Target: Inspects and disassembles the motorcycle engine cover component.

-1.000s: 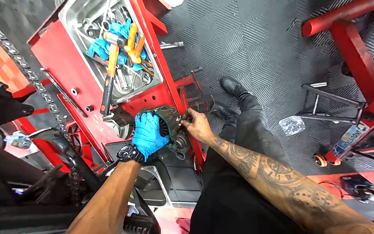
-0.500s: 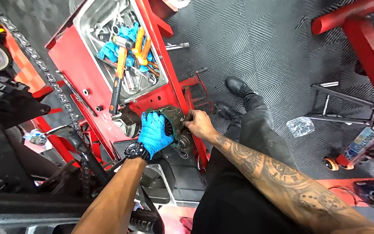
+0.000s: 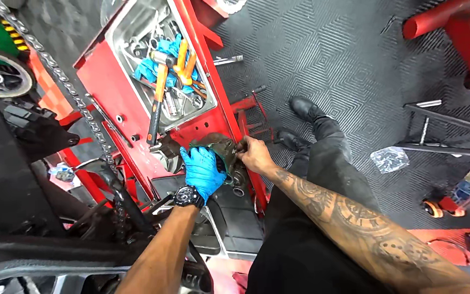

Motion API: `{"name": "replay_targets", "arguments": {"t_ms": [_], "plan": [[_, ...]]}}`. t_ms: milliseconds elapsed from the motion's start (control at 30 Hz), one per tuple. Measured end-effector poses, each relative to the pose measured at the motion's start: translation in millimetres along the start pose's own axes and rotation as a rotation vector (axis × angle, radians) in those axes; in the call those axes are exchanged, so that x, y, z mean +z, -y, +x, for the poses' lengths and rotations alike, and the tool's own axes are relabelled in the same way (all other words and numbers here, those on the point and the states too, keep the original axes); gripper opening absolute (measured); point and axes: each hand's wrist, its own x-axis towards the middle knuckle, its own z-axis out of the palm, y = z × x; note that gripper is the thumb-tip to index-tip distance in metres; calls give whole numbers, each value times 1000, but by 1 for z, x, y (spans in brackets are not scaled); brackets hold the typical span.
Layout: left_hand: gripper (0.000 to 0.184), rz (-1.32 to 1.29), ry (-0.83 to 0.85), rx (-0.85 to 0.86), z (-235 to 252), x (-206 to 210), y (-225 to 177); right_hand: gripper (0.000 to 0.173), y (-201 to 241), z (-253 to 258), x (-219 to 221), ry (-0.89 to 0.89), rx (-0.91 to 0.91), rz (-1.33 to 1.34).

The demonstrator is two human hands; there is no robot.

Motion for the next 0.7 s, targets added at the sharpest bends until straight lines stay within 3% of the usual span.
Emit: {"name": "replay_targets", "arguments": {"t_ms": [100,233,333,500,633,700], "plan": [[90,-41,-16,-20,-5,-2,-2,35,-19,-1,-11,111,-27,-67],[86,-69,-35,-58,-6,-2,-4,17,-48,-7,-23,121,-169,-39],[89,-98,4,-116,-7,-8,-5,16,-34,-8,-20,44,-179,-133],[92,-237,123,-277,-18,-25,4,20,6,-4,-14,105,-74,-386],[94,-320,160,-374,-27,-32,17,34,-1,-1,-34,143,-100,-340],[97,-355,161,-414,-31,-31,25,27,-16,0,-44,142,-200,-213]]}}
